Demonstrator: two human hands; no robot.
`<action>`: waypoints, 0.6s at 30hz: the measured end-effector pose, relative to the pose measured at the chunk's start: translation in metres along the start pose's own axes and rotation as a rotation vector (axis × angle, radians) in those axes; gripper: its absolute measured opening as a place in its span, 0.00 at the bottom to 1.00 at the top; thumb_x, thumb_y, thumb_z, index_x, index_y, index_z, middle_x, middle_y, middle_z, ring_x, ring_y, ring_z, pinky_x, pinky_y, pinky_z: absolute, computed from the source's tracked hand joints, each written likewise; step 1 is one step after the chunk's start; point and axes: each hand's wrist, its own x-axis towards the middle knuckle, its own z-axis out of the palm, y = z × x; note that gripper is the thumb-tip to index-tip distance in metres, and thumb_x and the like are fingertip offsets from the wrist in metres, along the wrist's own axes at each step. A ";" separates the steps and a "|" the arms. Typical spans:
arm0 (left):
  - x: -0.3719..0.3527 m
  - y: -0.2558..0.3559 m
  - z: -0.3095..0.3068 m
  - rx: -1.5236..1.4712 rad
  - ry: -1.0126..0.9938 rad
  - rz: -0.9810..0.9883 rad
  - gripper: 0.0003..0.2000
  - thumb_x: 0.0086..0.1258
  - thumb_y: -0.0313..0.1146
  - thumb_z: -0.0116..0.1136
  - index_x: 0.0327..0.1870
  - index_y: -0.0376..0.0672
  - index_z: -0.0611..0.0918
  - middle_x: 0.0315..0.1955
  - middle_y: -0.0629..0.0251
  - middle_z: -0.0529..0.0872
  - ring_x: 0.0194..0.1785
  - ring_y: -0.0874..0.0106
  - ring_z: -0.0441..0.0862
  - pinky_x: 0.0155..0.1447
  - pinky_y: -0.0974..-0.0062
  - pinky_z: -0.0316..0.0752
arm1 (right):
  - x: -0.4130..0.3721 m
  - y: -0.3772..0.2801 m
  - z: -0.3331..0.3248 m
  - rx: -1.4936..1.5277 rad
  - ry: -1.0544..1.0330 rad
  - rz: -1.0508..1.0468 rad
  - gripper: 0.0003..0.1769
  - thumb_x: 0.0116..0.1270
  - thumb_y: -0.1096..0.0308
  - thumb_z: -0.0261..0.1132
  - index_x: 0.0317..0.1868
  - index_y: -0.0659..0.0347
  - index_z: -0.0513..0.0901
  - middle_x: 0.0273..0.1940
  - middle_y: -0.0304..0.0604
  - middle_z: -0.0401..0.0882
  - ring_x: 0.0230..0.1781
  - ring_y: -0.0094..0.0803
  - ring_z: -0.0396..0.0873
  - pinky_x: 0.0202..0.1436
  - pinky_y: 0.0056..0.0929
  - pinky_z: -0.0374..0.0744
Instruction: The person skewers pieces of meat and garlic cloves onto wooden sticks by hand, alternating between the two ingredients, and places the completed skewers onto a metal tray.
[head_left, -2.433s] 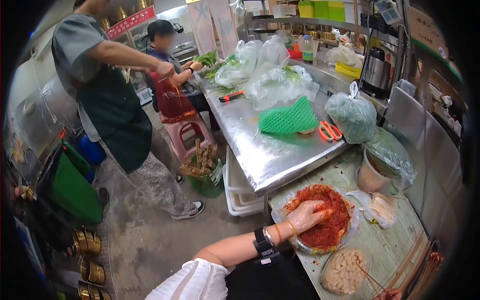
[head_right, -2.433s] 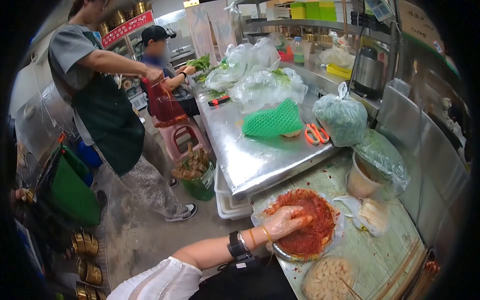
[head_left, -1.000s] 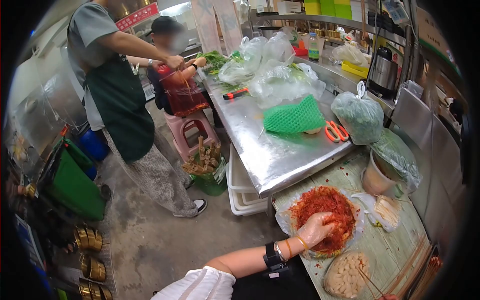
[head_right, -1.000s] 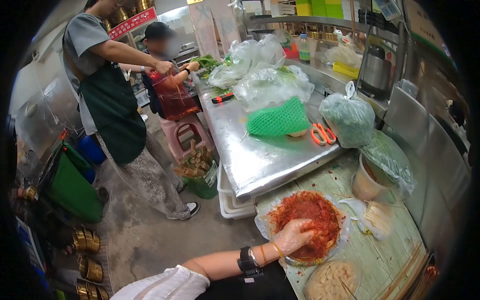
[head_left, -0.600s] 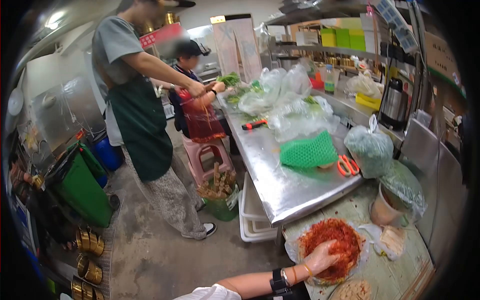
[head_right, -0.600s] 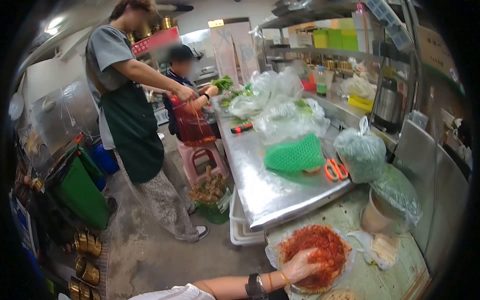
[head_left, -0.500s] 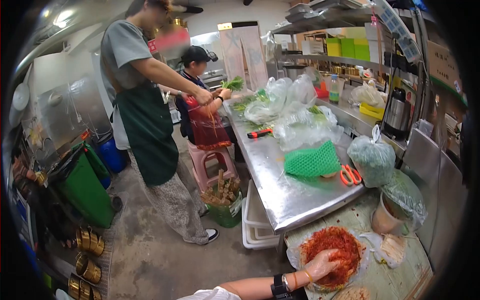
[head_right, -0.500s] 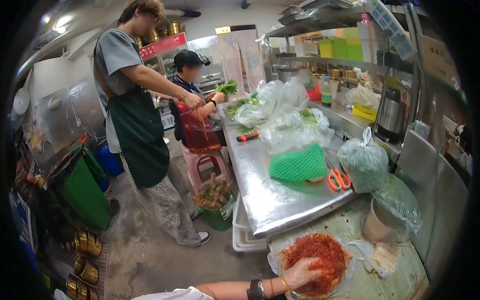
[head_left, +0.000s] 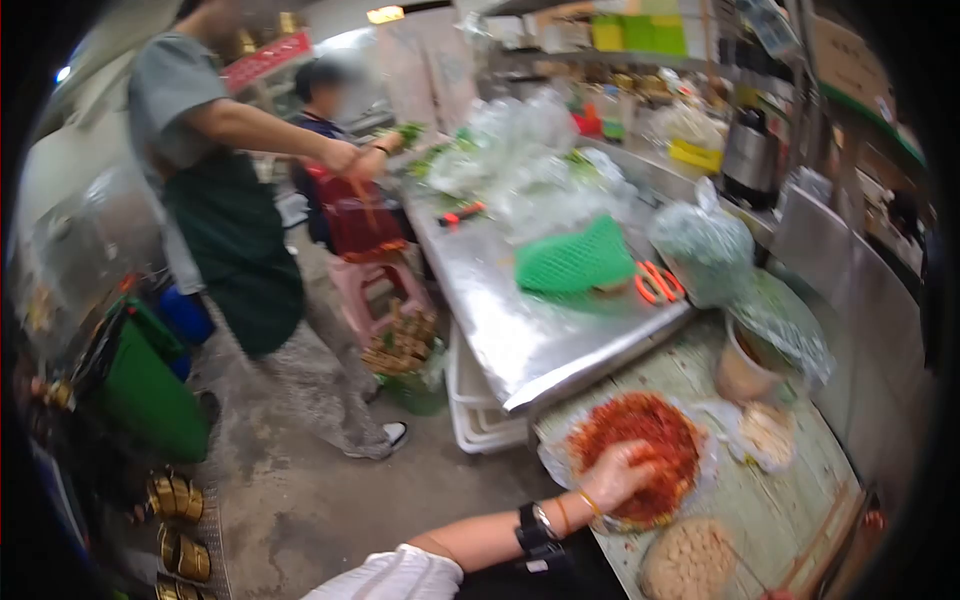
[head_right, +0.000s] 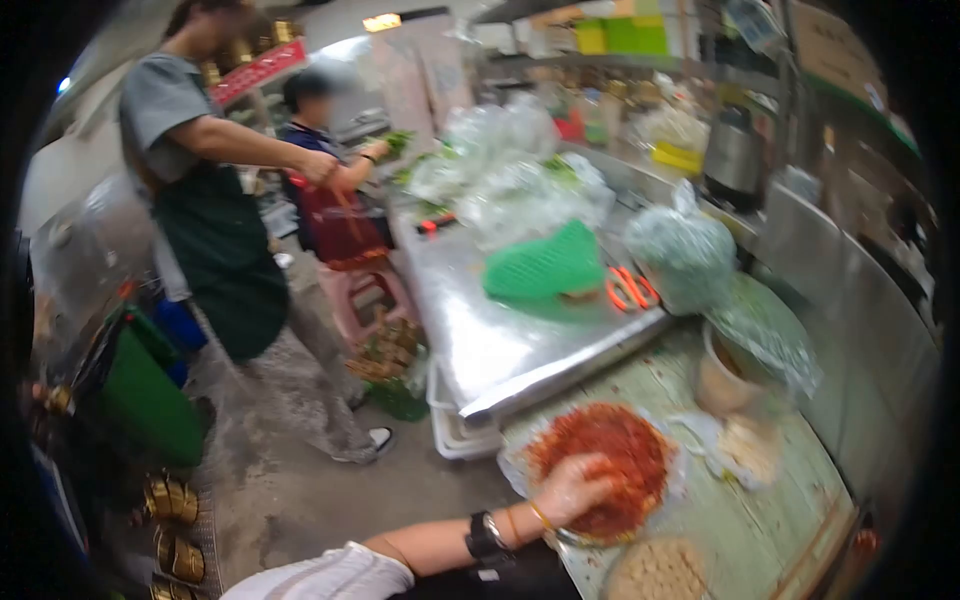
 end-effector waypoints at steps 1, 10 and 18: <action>-0.001 -0.006 0.002 -0.069 0.044 -0.152 0.09 0.62 0.27 0.56 0.43 0.37 0.81 0.37 0.60 0.84 0.42 0.72 0.80 0.49 0.71 0.76 | -0.003 -0.002 0.000 -0.032 0.054 -0.023 0.21 0.72 0.56 0.51 0.41 0.70 0.75 0.33 0.47 0.76 0.26 0.28 0.69 0.29 0.24 0.70; 0.001 0.021 0.013 -0.501 0.046 -0.202 0.06 0.67 0.24 0.56 0.43 0.35 0.80 0.38 0.65 0.83 0.40 0.77 0.79 0.46 0.80 0.75 | 0.000 -0.030 0.004 -0.081 -0.121 0.083 0.17 0.74 0.61 0.49 0.38 0.69 0.75 0.29 0.44 0.75 0.23 0.30 0.78 0.28 0.23 0.76; -0.004 0.019 0.014 -0.595 0.013 -0.267 0.08 0.69 0.24 0.53 0.47 0.35 0.77 0.44 0.61 0.82 0.45 0.72 0.80 0.51 0.72 0.77 | 0.008 -0.030 0.020 -0.152 -0.295 0.047 0.18 0.74 0.62 0.49 0.35 0.69 0.77 0.32 0.43 0.75 0.30 0.28 0.79 0.33 0.23 0.77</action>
